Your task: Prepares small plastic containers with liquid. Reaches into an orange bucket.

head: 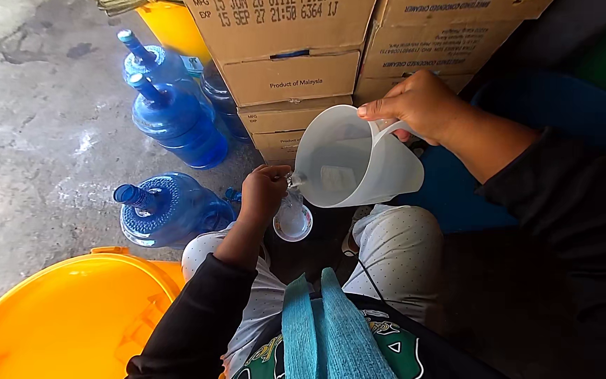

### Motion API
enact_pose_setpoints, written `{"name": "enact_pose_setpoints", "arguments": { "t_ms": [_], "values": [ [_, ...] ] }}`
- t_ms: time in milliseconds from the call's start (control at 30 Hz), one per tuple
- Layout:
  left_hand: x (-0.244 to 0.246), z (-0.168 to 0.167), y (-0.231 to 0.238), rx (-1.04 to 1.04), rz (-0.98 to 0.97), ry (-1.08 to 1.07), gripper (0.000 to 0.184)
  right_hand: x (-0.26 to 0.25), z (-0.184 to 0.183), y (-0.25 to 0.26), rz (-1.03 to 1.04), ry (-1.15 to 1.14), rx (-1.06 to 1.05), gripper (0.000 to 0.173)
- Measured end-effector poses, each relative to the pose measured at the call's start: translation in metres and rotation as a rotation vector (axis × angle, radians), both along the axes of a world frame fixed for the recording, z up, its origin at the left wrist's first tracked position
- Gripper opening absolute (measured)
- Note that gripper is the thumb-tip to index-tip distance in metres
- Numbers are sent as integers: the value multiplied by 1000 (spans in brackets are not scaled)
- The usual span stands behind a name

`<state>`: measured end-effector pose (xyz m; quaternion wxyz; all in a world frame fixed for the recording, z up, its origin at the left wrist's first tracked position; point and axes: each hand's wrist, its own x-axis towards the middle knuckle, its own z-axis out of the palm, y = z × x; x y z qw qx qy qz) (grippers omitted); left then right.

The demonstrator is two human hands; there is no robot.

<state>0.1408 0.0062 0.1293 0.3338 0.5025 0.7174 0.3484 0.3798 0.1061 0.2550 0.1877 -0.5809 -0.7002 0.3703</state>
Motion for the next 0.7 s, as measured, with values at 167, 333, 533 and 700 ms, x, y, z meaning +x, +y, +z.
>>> {"name": "enact_pose_setpoints", "arguments": {
  "t_ms": [167,333,533,700],
  "values": [
    [-2,-3,0,2,13,-31,22,-3,4,0,6,-24,0,34],
    [-4,-11,-1,-18,23,-44,23,-5,0,1,21,-41,0,34],
    [-5,-21,-1,-36,25,-69,26,-6,-5,1,35,-69,-23,33],
    [-3,-21,-1,-58,42,-102,26,-7,-9,2,30,-75,-29,34]
  ]
}}
